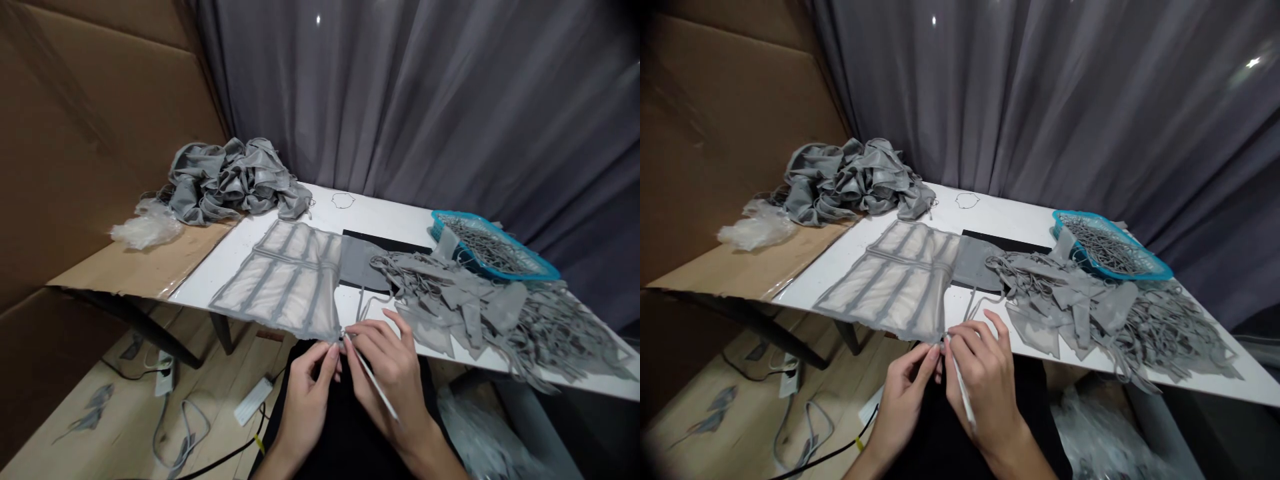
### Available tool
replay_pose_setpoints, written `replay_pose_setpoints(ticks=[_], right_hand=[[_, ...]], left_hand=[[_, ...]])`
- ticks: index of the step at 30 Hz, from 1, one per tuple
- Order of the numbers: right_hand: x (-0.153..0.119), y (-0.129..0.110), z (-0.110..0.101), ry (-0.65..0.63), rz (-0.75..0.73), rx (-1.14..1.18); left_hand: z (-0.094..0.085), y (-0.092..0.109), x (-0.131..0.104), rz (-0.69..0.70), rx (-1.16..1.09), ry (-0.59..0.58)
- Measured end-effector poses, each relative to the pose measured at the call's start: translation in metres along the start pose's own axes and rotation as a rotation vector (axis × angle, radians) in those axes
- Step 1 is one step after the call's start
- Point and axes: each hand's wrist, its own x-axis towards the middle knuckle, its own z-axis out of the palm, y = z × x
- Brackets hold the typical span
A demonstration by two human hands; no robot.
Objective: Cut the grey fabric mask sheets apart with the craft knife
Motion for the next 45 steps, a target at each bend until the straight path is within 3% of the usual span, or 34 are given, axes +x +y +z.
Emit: replay_pose_setpoints(ticks=[5, 8, 12, 15, 18, 22, 27, 33, 37, 40, 43, 45], right_hand=[[0.014, 0.009, -0.008, 0.085, -0.013, -0.176], [0.038, 0.034, -0.020, 0.103, -0.035, -0.330], [0.089, 0.107, -0.052, 0.057, -0.050, -0.559], [0.139, 0.177, -0.093, 0.039, 0.094, -0.757], [0.184, 0.233, -0.139, 0.049, 0.210, -0.800], [0.214, 0.278, -0.187, 0.149, 0.360, -0.761], [0.217, 0.306, -0.216, 0.327, 0.471, -0.410], [0.222, 0.305, -0.220, 0.251, 0.485, -0.341], [0.223, 0.284, -0.212, 0.276, 0.478, -0.282], [0.210, 0.239, -0.193, 0.247, 0.413, -0.171], [0.177, 0.164, -0.155, 0.214, 0.276, 0.108], [0.146, 0.111, -0.122, 0.110, 0.226, 0.096]], left_hand=[[-0.005, 0.004, -0.002, 0.045, 0.058, 0.050], [-0.007, 0.002, 0.000, 0.049, 0.063, 0.064], [-0.010, 0.000, 0.004, 0.051, 0.049, 0.096], [-0.012, 0.003, 0.007, 0.061, 0.049, 0.125], [-0.012, 0.005, 0.008, 0.069, 0.044, 0.152], [-0.012, 0.002, 0.008, 0.060, 0.040, 0.152], [-0.020, -0.004, 0.011, 0.044, 0.062, 0.139], [-0.017, -0.003, 0.014, 0.009, 0.019, 0.140], [-0.014, -0.004, 0.014, -0.023, -0.017, 0.095], [-0.009, -0.003, 0.012, -0.037, -0.040, 0.066], [-0.002, -0.003, 0.008, -0.046, -0.057, 0.049], [0.003, -0.004, 0.005, -0.054, -0.078, 0.024]])
